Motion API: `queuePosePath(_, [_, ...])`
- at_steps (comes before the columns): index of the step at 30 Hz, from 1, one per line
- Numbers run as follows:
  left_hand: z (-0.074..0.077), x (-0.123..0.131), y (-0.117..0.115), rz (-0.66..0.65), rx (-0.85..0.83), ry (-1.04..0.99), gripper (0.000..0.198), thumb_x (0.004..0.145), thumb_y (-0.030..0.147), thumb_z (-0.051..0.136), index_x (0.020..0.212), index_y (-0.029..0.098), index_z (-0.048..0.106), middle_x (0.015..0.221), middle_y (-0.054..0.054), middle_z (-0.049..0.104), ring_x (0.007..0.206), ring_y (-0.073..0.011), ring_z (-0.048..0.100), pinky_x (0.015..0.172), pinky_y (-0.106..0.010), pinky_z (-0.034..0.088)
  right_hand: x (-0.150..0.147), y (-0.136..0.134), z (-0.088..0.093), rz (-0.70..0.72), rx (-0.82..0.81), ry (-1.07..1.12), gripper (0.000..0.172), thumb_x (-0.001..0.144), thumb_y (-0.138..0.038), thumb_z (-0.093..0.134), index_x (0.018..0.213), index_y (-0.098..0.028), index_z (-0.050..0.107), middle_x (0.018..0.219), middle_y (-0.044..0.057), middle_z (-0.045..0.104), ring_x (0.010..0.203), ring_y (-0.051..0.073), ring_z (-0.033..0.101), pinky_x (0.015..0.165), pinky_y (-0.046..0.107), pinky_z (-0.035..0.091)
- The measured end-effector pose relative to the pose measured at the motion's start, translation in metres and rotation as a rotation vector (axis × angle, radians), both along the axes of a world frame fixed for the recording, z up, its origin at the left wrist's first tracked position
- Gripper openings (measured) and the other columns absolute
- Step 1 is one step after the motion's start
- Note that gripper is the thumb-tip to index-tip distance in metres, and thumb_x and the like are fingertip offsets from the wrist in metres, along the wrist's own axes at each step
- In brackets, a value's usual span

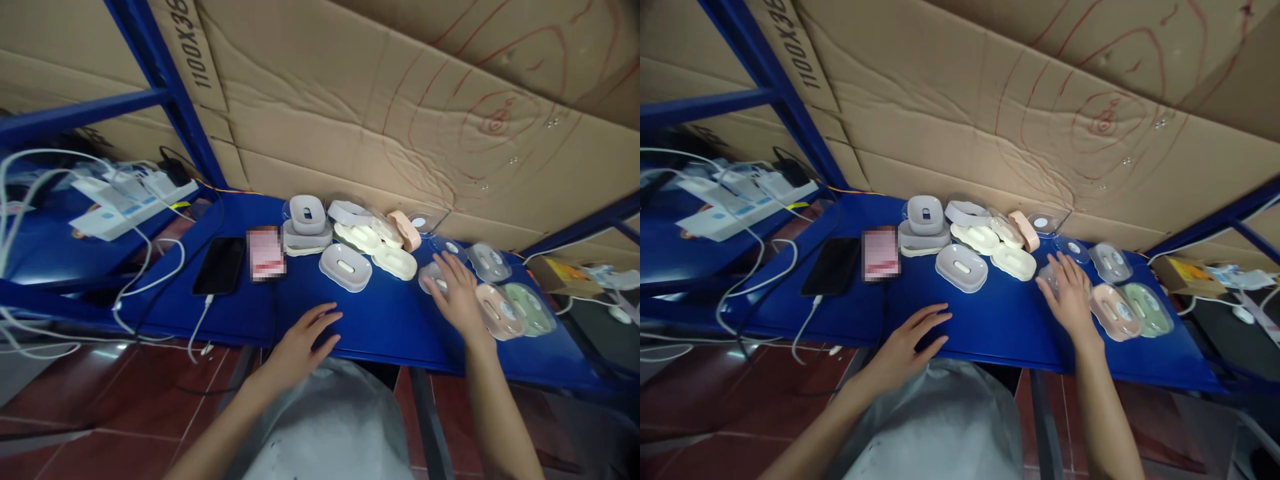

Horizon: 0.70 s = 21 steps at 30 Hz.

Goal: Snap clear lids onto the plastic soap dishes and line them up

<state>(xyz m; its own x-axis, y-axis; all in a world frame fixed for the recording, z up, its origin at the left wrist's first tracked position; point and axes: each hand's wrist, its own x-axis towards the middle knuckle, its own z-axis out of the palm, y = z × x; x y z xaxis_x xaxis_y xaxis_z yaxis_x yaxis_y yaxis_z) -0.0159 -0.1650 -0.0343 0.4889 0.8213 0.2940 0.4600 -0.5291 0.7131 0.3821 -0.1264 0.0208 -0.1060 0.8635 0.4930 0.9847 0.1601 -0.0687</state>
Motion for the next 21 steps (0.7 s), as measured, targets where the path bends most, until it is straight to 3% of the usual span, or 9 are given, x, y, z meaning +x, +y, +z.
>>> queuePosePath(4, [0.001,-0.001,0.000,-0.002,0.026,-0.007,0.032,0.107,0.028,0.060,0.139,0.029,0.064,0.153,-0.007,0.060,0.139,-0.0235,0.063,0.119,-0.044,0.053,-0.023,0.079,0.009,-0.097,-0.056,0.123,0.081,0.100,-0.069,0.048,0.158,-0.012,0.049,0.154,0.024,0.058,0.140,0.040,0.056,0.114,0.056,0.043])
queuePosePath(7, [0.002,-0.002,0.000,-0.004,0.040,-0.012,0.031,0.107,0.028,0.060,0.137,0.028,0.066,0.152,-0.007,0.061,0.137,-0.0227,0.064,0.119,-0.043,0.054,-0.031,0.121,0.012,-0.186,-0.119,0.218,0.080,0.096,-0.076,0.049,0.135,-0.009,0.069,0.115,0.024,0.077,0.103,0.038,0.072,0.089,0.047,0.054])
queuePosePath(9, [0.002,-0.003,0.000,-0.005,0.043,-0.015,0.030,0.107,0.027,0.060,0.136,0.028,0.066,0.151,-0.007,0.062,0.137,-0.0226,0.064,0.119,-0.042,0.054,-0.029,0.128,0.015,-0.213,-0.110,0.251,0.077,0.096,-0.079,0.046,0.115,-0.011,0.077,0.090,0.018,0.078,0.081,0.033,0.071,0.076,0.042,0.053])
queuePosePath(11, [0.002,-0.003,-0.001,-0.003,0.044,-0.018,0.030,0.107,0.027,0.060,0.136,0.028,0.067,0.151,-0.007,0.062,0.136,-0.0227,0.065,0.119,-0.043,0.054,-0.024,0.118,0.017,-0.241,-0.073,0.276,0.078,0.097,-0.080,0.042,0.114,-0.012,0.077,0.087,0.016,0.078,0.078,0.031,0.070,0.073,0.040,0.052])
queuePosePath(13, [0.001,-0.002,-0.001,0.000,0.051,-0.016,0.031,0.107,0.027,0.060,0.137,0.028,0.066,0.150,-0.007,0.062,0.136,-0.0229,0.065,0.118,-0.043,0.055,-0.018,0.094,0.017,-0.224,-0.021,0.291,0.077,0.097,-0.079,0.046,0.123,-0.013,0.074,0.098,0.016,0.079,0.085,0.031,0.072,0.079,0.041,0.053])
queuePosePath(18, [-0.004,0.001,-0.001,0.019,0.079,0.000,0.029,0.107,0.028,0.059,0.135,0.028,0.067,0.149,-0.007,0.063,0.136,-0.0237,0.065,0.117,-0.045,0.056,-0.013,0.026,0.002,0.096,0.015,0.192,0.042,0.101,-0.055,0.060,0.124,-0.023,0.073,0.124,0.012,0.078,0.116,0.032,0.071,0.108,0.051,0.046])
queuePosePath(21, [-0.005,0.003,-0.001,0.033,0.099,0.009,0.028,0.107,0.029,0.059,0.133,0.027,0.068,0.148,-0.008,0.064,0.135,-0.0240,0.066,0.115,-0.045,0.057,-0.018,0.011,-0.009,0.190,-0.036,0.127,0.030,0.102,-0.041,0.059,0.124,-0.023,0.069,0.130,0.012,0.075,0.128,0.031,0.065,0.111,0.051,0.045])
